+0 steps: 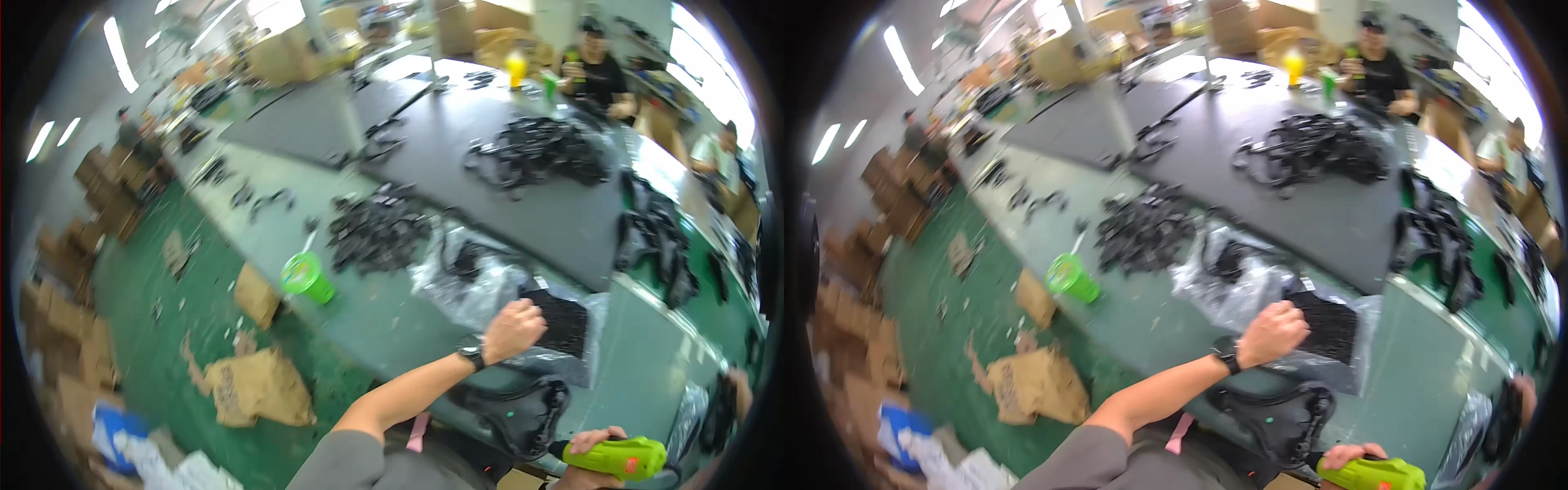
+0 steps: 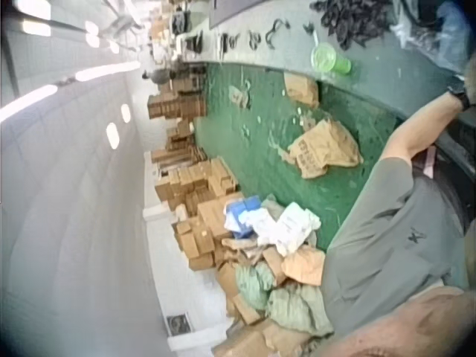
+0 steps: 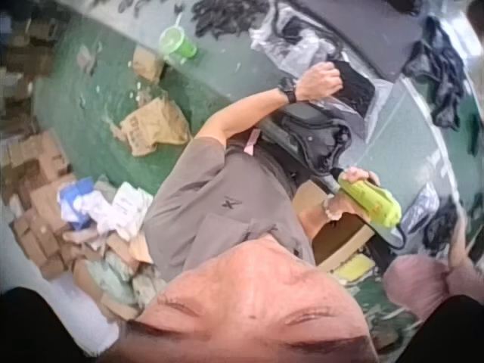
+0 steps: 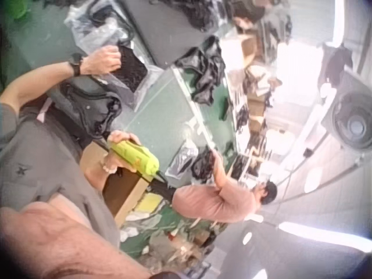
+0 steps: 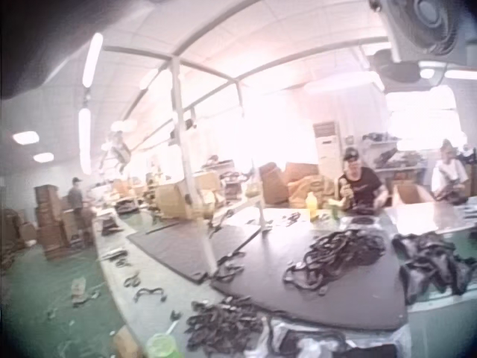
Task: Assembling bicycle seats by attaching components using an electric screwdriver.
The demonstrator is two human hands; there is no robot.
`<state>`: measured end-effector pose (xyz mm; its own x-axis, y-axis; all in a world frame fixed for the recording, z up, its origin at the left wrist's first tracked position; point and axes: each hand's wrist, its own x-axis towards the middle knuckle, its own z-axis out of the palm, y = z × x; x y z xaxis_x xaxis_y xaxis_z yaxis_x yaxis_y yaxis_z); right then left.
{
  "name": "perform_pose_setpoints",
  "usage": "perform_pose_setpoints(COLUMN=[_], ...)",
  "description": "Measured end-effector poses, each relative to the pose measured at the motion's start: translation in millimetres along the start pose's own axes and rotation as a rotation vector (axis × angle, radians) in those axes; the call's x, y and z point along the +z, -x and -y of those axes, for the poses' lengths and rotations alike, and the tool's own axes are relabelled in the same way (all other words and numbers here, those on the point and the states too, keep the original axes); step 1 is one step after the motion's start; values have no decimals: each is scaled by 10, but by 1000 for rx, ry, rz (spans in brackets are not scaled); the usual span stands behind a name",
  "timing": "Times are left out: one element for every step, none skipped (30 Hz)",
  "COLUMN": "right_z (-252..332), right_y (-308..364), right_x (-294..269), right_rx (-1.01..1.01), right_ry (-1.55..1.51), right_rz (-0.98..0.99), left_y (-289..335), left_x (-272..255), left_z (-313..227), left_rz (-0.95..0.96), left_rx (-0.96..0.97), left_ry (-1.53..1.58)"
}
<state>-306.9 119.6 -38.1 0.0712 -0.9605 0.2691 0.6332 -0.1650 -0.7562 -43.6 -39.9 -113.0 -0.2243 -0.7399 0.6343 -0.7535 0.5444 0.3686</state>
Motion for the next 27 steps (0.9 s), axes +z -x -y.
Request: perform_pose_setpoints(right_z=[17,34,63,85,83,83,72,79,49,8,-31,-46,-56,-63,-73,-81,-82,-77,-69,-63,-66,-74,-80,-83,-86,-90,-83], right_y=[-33,-50,-56,-73,-113,-153,-187,-194,-227,-261,-289,-295,-301,-306,-306,-305,-299,-292,-286,-280,-281,-287,-296,-312,-341,-360,-366], right_x=[6,2,15,36,68,155,229,191,274,386,467,497,513,526,535,541,545,551,555,557,544,522,502,505,520,523,480], right_rx=[-63,-102,-139,-175,-230,-271,-319,-338,-317,-346,-377,-363,-341,-320,-314,-303,-292,-288,-272,-256,-252,-237,-221,-219,-211,-204,-201], right_ry=[50,27,39,53,62,48,39,229,225,146,69,72,34,-3,2,5,8,12,-14,-39,-37,-29,-23,-21,-59,-97,-96], right_rz=[23,45,17,-11,-1,-16,-34,-11,3,7,8,16,50,83,86,97,108,109,104,98,98,116,133,131,137,143,143], left_y=[2,-2,26,94,201,325,442,556,643,736,809,876,928,957,979,995,1000,1015,1036,1051,1046,1049,1052,1057,1061,1069,1072], left_x=[-3,-89,-159,-200,-194,-226,-280,-315,-341,-383,-394,-408,-424,-427,-427,-429,-428,-419,-398,-387,-403,-392,-376,-366,-361,-350,-329], left_z=[-88,-229,-357,-510,-621,-736,-819,-876,-918,-958,-996,-1044,-1070,-1091,-1106,-1119,-1120,-1110,-1094,-1086,-1098,-1095,-1091,-1086,-1089,-1085,-1090], left_rz=[-62,-33,-13,-65,-55,-47,-4,-10,-17,23,8,-8,10,4,-53,-109,-119,-121,-80,-39,-36,-37,-36,-32,-26,-23,-21], left_rx=[14,43,86,71,86,107,125,107,100,79,84,89,96,87,77,68,67,63,70,77,77,72,65,60,59,58,69], left_ry=[82,96,157,269,311,304,296,316,339,342,358,378,422,425,433,440,425,427,431,436,467,468,489,511,517,518,507])
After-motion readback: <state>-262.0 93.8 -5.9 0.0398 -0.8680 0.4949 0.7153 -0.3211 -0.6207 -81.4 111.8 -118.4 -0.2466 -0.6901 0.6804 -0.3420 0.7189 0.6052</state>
